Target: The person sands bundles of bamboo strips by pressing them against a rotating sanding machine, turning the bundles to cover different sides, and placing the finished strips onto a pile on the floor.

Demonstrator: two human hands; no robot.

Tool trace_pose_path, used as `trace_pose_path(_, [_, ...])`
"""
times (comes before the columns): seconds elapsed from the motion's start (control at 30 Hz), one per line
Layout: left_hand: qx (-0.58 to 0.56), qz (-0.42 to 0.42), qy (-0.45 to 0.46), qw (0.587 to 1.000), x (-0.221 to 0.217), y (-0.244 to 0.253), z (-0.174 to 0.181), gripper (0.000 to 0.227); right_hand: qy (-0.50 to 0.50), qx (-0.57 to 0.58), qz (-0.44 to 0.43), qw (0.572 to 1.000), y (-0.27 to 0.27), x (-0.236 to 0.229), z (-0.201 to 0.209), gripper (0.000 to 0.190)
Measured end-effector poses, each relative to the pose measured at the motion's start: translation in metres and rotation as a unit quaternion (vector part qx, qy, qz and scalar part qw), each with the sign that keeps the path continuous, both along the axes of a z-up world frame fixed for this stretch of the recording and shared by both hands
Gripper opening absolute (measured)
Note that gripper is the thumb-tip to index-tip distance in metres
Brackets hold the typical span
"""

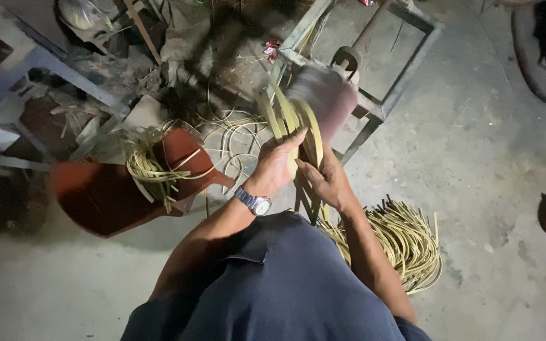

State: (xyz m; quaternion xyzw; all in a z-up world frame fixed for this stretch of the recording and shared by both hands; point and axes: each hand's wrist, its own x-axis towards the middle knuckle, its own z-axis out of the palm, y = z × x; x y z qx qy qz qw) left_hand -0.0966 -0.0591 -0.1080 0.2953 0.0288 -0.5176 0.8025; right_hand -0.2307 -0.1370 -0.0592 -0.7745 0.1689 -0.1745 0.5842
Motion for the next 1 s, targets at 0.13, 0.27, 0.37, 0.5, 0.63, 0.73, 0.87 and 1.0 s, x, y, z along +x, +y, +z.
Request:
trace_pose_path(0.13, [-0.015,0.007,0.005,1.0,0.007,-0.005,-0.011,0.026,-0.019,0.139,-0.011,0.99,-0.002,-0.005,-0.028,0.042])
trace_pose_path(0.27, [-0.009,0.011,-0.014,1.0,0.015,-0.01,-0.03,0.024,0.086,0.208,-0.035,0.974,-0.003,-0.014,-0.044,0.045])
trace_pose_path(0.37, [-0.038,-0.011,0.029,0.999,0.023,-0.01,-0.033,0.031,0.141,0.216,0.021,0.966,-0.012,-0.022,-0.048,0.04])
trace_pose_path(0.5, [-0.054,0.003,-0.004,0.999,0.029,-0.003,-0.023,0.045,0.134,0.219,0.043,0.965,-0.028,-0.019,-0.044,0.036])
trace_pose_path(0.63, [-0.03,-0.002,-0.009,0.999,0.042,0.004,-0.015,0.058,0.069,0.179,0.068,0.979,-0.054,0.003,-0.049,0.024])
trace_pose_path(0.73, [-0.041,0.014,-0.013,0.999,0.05,0.013,-0.011,0.066,0.145,0.184,0.109,0.966,-0.066,0.016,-0.054,0.033])
trace_pose_path(0.87, [-0.044,0.02,-0.02,0.999,0.058,0.027,-0.012,0.07,0.109,0.171,0.165,0.965,-0.06,0.034,-0.055,0.026])
trace_pose_path(1.0, [0.003,0.036,0.013,0.999,0.062,0.045,-0.014,0.069,0.07,0.249,0.104,0.96,-0.058,0.049,-0.041,0.029])
